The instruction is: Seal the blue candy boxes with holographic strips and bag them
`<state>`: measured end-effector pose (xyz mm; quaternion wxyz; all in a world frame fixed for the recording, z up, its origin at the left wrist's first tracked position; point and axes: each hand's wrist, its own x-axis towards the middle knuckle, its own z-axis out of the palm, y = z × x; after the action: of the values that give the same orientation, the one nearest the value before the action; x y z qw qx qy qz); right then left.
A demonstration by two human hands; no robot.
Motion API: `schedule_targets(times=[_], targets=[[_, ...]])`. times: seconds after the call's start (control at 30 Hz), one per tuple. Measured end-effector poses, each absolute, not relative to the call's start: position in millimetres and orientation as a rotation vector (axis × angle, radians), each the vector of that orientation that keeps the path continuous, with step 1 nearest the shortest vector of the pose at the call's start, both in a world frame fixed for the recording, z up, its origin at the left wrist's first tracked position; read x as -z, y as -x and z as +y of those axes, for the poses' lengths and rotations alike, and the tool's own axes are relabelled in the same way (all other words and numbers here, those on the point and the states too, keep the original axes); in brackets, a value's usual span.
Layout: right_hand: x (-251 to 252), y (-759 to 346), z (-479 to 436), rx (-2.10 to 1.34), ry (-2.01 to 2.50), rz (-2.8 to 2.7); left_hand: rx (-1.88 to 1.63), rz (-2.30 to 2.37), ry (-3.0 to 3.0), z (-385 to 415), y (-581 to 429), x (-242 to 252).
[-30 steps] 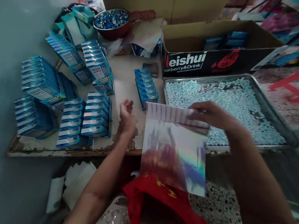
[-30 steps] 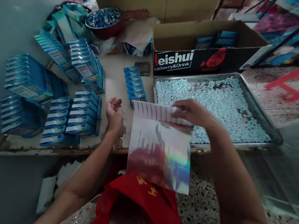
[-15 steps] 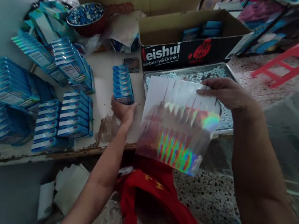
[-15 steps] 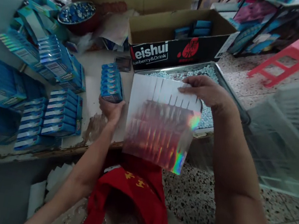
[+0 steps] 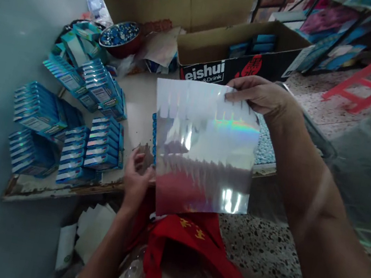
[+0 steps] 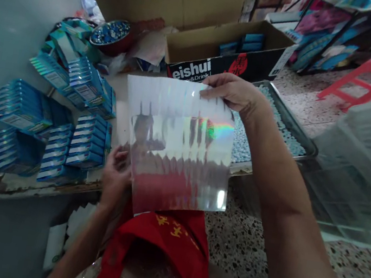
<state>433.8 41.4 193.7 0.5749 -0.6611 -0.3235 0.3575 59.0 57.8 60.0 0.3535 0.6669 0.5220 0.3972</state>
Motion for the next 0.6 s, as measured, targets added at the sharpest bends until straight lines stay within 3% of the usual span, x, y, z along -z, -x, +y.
schedule_targets(times=[0.1, 0.23, 0.43, 0.6], targets=[[-190.9, -425.7, 59.8, -1.287, 1.323, -1.012, -1.233, 1.234, -1.549, 96.9, -48.4, -108.2], [-185.1, -411.1, 81.8, -1.252, 1.333, -1.06, -1.049, 0.901, -1.55, 134.4, -80.5, -139.8], [-126.2, -419.4, 69.3, -0.691, 1.625, -0.944, -1.122, 1.031, -1.479, 159.5, -110.9, -98.9], [-68.3, -408.6, 40.4, -0.963, 1.564, -0.816, -1.154, 1.09, -1.488, 172.0, -107.4, -70.6]])
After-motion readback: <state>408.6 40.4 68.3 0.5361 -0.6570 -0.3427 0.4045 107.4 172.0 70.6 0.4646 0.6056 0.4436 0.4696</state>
